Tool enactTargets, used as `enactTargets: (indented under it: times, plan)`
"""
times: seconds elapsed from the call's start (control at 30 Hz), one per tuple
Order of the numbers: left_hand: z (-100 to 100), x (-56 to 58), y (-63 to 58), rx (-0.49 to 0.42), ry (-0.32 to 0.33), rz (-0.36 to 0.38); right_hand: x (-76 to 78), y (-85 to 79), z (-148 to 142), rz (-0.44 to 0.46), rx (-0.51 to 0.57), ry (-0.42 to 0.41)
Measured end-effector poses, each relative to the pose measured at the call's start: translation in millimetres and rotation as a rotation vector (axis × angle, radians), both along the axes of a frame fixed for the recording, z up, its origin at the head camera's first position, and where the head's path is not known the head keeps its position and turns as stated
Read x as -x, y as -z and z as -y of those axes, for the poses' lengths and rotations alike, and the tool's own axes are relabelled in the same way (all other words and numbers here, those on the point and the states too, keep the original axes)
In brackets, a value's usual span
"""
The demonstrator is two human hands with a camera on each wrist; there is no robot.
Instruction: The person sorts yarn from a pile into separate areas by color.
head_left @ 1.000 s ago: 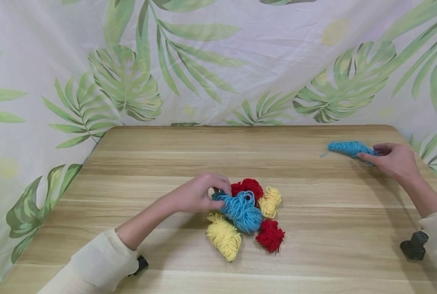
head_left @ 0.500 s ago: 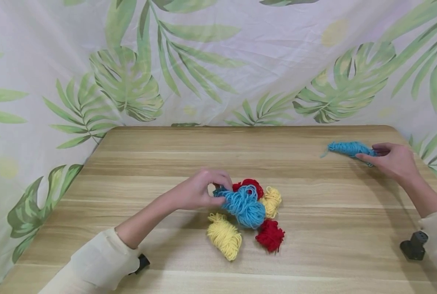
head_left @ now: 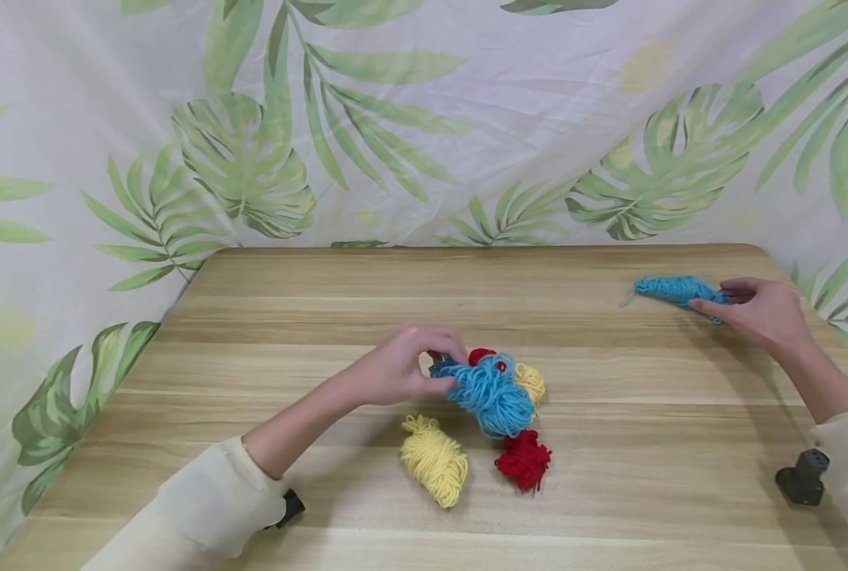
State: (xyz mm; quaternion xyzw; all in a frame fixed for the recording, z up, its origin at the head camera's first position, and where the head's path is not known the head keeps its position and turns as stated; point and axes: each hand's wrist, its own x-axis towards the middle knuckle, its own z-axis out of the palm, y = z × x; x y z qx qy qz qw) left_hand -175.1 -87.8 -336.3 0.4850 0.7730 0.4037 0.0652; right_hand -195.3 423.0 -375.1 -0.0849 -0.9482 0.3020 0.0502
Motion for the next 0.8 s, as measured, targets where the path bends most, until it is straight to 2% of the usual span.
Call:
enactTargets:
  times: [0.4, 0.8]
  plan:
    - [-16, 1.3, -4.0, 0.028, -0.036, -0.036, -0.9, -0.6, 1, 0.004, 0.003, 0.0]
    - [-32, 4.4, -5.6, 0.001, -0.014, -0.014, 0.1, -0.4, 1, 0.009, 0.011, -0.003]
